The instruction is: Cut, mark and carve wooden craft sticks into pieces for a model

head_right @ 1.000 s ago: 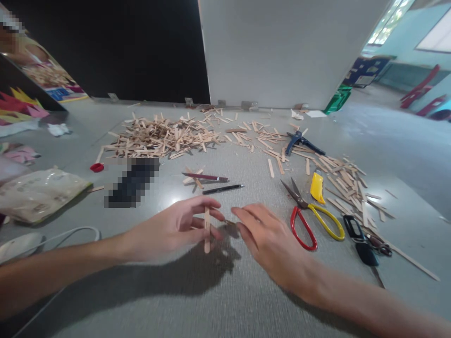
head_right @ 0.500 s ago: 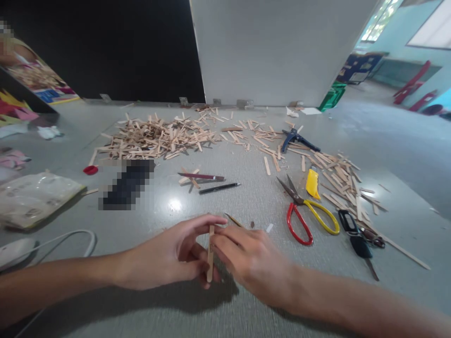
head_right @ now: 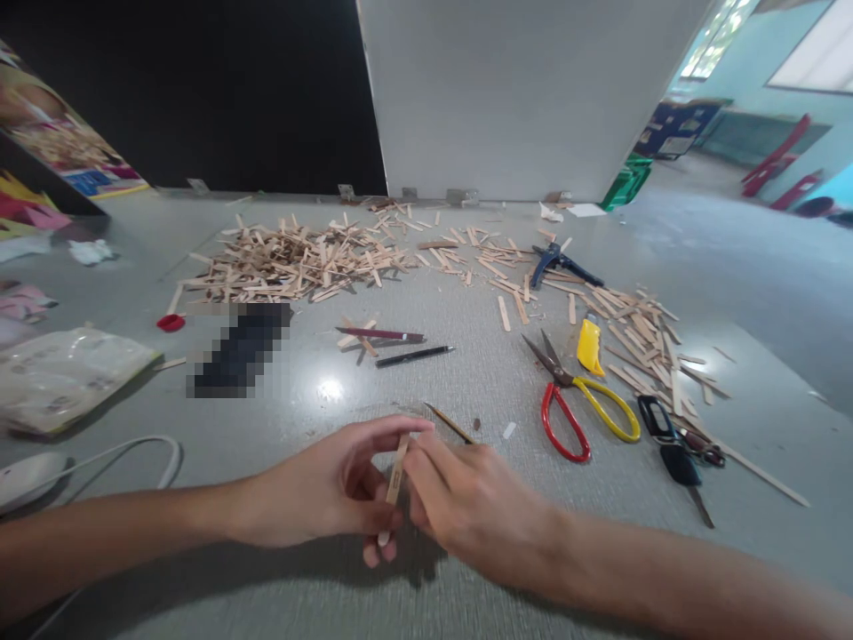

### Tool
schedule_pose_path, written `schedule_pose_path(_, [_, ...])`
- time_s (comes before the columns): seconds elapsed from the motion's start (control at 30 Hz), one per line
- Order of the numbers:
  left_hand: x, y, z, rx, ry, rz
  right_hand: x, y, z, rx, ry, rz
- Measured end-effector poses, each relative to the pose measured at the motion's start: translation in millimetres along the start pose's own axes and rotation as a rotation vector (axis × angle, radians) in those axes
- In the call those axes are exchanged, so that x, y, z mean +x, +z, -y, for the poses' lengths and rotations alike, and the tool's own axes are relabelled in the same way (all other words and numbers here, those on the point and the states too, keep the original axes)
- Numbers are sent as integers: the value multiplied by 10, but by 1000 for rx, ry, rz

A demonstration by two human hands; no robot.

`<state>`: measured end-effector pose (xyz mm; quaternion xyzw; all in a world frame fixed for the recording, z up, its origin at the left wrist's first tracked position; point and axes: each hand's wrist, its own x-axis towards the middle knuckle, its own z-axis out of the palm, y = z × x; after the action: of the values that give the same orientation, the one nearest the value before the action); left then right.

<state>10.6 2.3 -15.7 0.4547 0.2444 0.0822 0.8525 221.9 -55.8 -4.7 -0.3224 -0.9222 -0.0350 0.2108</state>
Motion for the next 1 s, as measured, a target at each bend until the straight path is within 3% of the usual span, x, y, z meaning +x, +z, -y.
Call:
schedule_pose_path(0.1, [-20, 6, -52, 84, 47, -79, -1, 21, -37, -7, 132, -52])
schedule_pose_path(0.23, [-32, -19, -163, 206, 175, -322, -36, 6, -167, -50, 317, 72])
schedule_pose_path(0.3, [-27, -34, -223, 254, 224, -381, -60, 5, -249, -104, 371, 90])
schedule_pose_path(0.43, [-16, -45, -313, 337, 239, -409, -95, 15, -373, -176, 390, 114])
schedule_pose_path(0.57, [-15, -45, -334, 393, 255, -430, -125, 15, -398, -73, 419, 238])
schedule_pose_path(0.73, [-25, -53, -329, 468, 257, -439, -163, 26, -406, -11, 427, 294])
schedule_pose_path(1.0, [-43, -18, -357, 504, 248, -433, -219, 97, -465, -35, 392, 250])
